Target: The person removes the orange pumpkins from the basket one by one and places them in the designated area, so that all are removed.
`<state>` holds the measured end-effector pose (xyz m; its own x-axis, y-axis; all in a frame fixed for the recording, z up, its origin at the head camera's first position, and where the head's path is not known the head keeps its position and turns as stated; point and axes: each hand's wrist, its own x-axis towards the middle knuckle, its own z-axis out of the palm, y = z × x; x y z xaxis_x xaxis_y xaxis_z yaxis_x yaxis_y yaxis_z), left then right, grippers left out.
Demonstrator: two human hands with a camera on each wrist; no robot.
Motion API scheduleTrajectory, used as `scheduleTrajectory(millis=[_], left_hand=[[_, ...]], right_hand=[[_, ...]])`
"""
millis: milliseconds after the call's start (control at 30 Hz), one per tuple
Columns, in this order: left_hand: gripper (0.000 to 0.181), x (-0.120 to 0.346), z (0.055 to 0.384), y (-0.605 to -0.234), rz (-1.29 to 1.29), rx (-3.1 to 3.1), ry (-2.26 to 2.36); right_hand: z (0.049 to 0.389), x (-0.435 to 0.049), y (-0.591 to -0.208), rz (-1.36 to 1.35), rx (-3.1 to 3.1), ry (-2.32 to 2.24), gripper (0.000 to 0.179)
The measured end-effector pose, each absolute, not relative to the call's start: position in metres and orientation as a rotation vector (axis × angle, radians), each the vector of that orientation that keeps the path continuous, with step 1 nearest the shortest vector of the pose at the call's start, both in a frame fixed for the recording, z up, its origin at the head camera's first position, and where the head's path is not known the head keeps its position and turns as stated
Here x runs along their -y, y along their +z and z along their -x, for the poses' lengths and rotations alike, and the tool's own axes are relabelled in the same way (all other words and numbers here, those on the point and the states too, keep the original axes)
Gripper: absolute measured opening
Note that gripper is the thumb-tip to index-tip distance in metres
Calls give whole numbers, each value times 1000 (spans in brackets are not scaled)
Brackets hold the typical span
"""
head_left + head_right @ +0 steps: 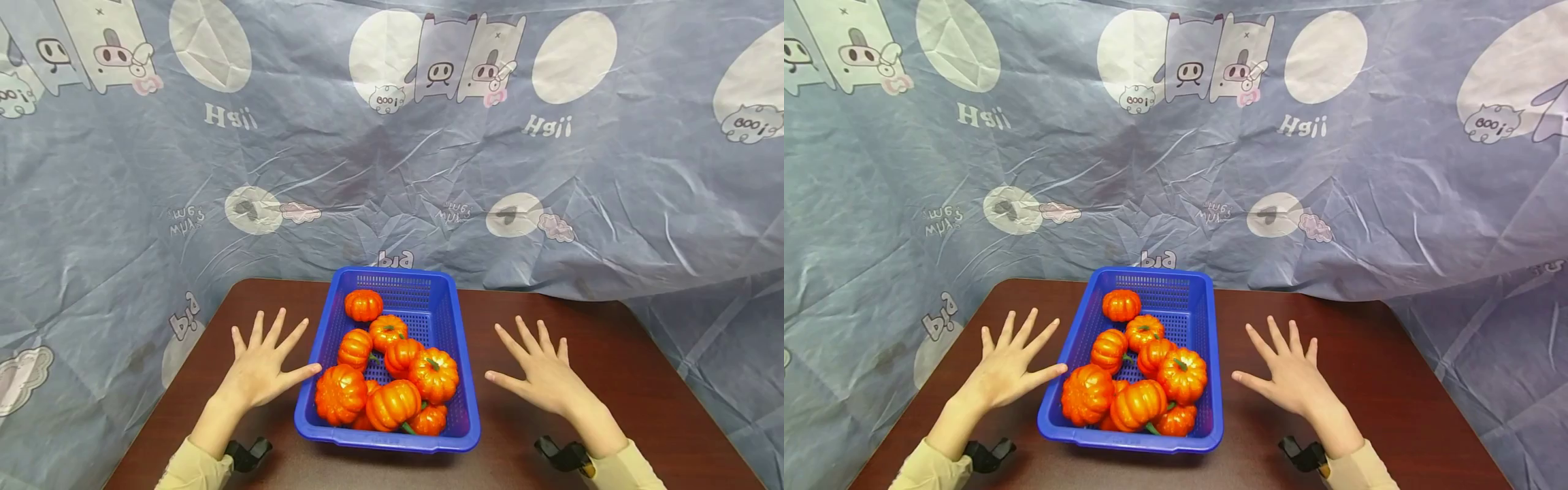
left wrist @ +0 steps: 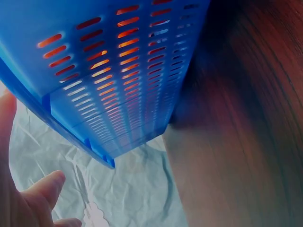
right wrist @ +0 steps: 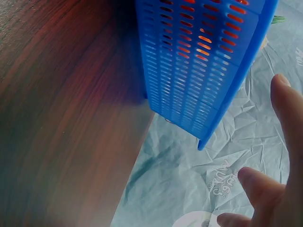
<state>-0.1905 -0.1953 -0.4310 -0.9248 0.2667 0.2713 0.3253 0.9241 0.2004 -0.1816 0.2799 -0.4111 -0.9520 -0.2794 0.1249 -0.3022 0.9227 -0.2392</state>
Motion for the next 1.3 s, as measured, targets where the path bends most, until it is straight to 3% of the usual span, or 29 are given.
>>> scheduleTrajectory(millis=[300, 800, 1033, 1300], left_hand=[[80, 194, 190, -427, 453, 2821, -480], [67, 181, 186, -429, 437, 2608, -1087], [53, 172, 189, -440, 378, 2395, -1458], [37, 160, 192, -458, 266, 2181, -1882]], right_hand=[[183, -274, -405, -496, 2918, 401, 84], [177, -242, -392, -578, 2746, 732, 76], [176, -227, -399, -656, 2521, 847, 58], [176, -211, -404, -775, 2453, 1075, 57]])
